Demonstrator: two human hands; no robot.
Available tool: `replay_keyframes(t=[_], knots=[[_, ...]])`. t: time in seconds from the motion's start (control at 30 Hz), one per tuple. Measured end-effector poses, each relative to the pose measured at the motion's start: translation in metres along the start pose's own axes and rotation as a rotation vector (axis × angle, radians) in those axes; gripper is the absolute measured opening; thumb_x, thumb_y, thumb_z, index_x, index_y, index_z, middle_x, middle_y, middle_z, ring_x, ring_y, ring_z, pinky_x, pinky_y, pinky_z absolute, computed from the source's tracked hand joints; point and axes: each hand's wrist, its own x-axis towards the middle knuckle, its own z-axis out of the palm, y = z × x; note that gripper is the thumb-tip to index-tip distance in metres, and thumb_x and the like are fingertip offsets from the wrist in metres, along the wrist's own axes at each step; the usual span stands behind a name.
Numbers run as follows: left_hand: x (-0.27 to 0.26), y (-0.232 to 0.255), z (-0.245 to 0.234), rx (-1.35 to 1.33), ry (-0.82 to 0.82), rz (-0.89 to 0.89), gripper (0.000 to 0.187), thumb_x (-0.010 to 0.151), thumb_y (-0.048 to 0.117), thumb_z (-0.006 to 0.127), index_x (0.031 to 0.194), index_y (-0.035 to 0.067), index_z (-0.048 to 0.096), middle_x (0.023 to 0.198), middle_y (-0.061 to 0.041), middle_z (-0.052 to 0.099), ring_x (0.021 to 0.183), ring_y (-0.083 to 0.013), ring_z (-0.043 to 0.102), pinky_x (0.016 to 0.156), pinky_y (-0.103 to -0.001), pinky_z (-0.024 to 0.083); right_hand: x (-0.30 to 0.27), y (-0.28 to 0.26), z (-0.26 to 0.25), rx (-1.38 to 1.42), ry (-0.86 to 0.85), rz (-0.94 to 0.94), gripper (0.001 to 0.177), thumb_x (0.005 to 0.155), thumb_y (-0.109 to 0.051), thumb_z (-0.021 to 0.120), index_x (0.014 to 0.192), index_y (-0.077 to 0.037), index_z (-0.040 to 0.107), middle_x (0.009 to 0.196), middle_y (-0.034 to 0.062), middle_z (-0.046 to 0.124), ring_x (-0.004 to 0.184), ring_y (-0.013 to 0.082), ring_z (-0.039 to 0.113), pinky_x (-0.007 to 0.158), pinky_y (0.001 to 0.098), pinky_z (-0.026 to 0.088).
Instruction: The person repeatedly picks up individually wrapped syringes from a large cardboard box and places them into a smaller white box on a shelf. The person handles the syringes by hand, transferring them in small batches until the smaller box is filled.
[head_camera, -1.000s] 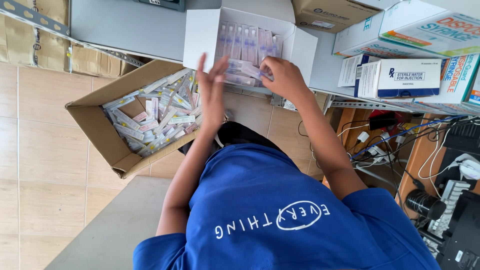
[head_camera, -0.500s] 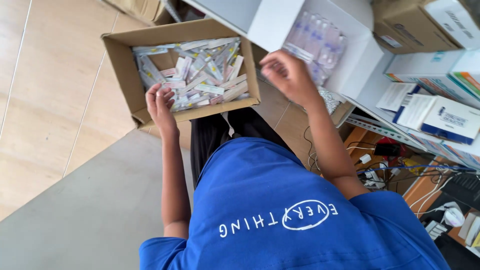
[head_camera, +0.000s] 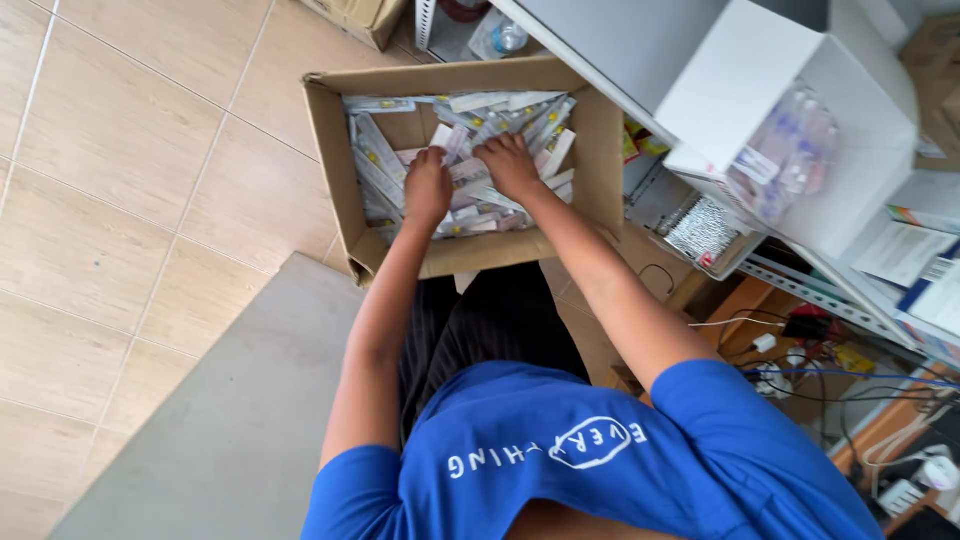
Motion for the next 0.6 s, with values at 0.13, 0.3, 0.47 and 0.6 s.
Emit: replay_keyframes(t=[0.13,0.3,0.47,0.6], knots=[[0.040,-0.023,0.057,0.101,-0.094,-0.091,0.034,0.083,0.013,0.072,0.112,0.001,0.060,0.108,-0.022,0.065,0.095,-0.0420,0.065,0.072,-0.051,0.056,-0.008,0.011,0.044,-0.085,-0.060,0.078,0.027,0.080,0.002,0.061,0.104,-0.009,0.067,0.105,0.0109,0.068,0.104,0.0336,0.061,0.092,0.0506,0.047],[0.023,-0.071,0.116,0.303,-0.237,-0.084,0.023,0.083,0.015,0.076,0.101,0.009,0.066,0.099,-0.015,0.072,0.094,-0.0362,0.072,0.078,-0.048,0.058,-0.052,-0.016,0.000,0.282,0.033,0.310,0.021,0.074,0.000,0.066,0.093,-0.005,0.061,0.097,0.0161,0.065,0.096,0.0409,0.061,0.083,0.0493,0.049],[-0.006,0.022,-0.035,-0.135,-0.104,0.075,0.031,0.078,0.015,0.084,0.104,0.009,0.068,0.098,-0.011,0.074,0.089,-0.0311,0.072,0.076,-0.042,0.055,-0.116,-0.053,-0.078,0.575,0.375,0.420,0.015,0.085,-0.003,0.072,0.088,-0.005,0.057,0.094,0.0101,0.066,0.082,0.0266,0.067,0.073,0.0396,0.055],[-0.013,0.037,-0.106,-0.388,-0.099,-0.073,0.029,0.084,0.014,0.086,0.106,0.006,0.068,0.100,-0.007,0.074,0.084,-0.0182,0.074,0.074,-0.033,0.058,-0.186,-0.094,-0.137,1.129,0.353,0.597,0.017,0.098,-0.009,0.079,0.095,-0.004,0.063,0.087,0.0079,0.065,0.074,0.0098,0.058,0.066,0.0283,0.048]])
